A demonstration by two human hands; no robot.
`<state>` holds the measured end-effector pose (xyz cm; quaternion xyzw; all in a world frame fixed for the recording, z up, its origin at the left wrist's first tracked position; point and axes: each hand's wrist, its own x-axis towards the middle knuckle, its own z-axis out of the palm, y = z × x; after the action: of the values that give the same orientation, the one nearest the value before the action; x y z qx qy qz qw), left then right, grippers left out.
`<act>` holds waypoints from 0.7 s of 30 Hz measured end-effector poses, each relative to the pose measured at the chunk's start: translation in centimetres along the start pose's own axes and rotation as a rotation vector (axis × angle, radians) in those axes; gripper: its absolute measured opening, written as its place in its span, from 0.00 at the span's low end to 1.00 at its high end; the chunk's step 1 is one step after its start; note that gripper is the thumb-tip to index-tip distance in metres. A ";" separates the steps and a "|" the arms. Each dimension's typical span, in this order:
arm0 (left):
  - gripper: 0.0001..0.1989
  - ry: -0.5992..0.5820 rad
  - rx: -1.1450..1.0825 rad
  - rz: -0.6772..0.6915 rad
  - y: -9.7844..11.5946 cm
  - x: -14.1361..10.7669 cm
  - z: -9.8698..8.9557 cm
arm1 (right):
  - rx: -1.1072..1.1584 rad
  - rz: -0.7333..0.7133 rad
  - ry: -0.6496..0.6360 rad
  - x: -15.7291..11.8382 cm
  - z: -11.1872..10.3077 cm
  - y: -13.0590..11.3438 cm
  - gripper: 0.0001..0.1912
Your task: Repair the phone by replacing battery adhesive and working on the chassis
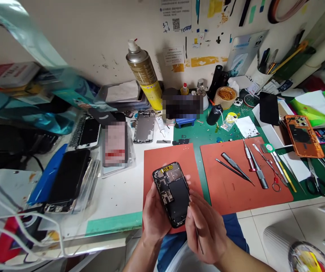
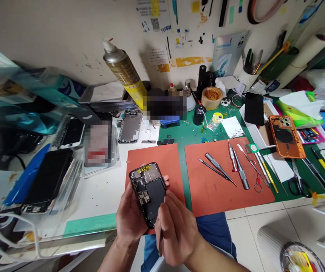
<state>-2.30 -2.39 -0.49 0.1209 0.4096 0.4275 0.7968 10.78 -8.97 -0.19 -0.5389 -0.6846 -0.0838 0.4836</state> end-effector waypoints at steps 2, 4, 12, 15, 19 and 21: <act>0.33 -0.001 0.011 0.006 0.0 0.0 -0.1 | -0.009 0.011 0.032 0.0 0.3 0.0 0.23; 0.33 -0.006 0.004 0.002 0.0 0.0 -0.2 | 0.007 0.046 0.053 0.1 0.3 -0.1 0.23; 0.35 -0.089 -0.014 -0.003 -0.4 0.0 -0.4 | 0.128 0.234 0.021 0.3 -0.2 -0.3 0.21; 0.34 -0.128 -0.044 -0.009 -0.6 0.1 -0.4 | 0.145 0.285 0.004 0.1 -0.2 -0.2 0.21; 0.34 -0.075 -0.030 0.030 -1.1 0.1 -0.7 | 0.262 0.378 0.005 0.1 -0.6 0.1 0.21; 0.36 0.007 0.010 0.062 -1.4 0.0 -0.9 | 0.310 0.412 -0.016 0.2 -1.0 0.2 0.20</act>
<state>-2.15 -3.40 -1.86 0.1359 0.4105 0.4504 0.7811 11.51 -9.39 0.34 -0.5870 -0.5688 0.1265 0.5620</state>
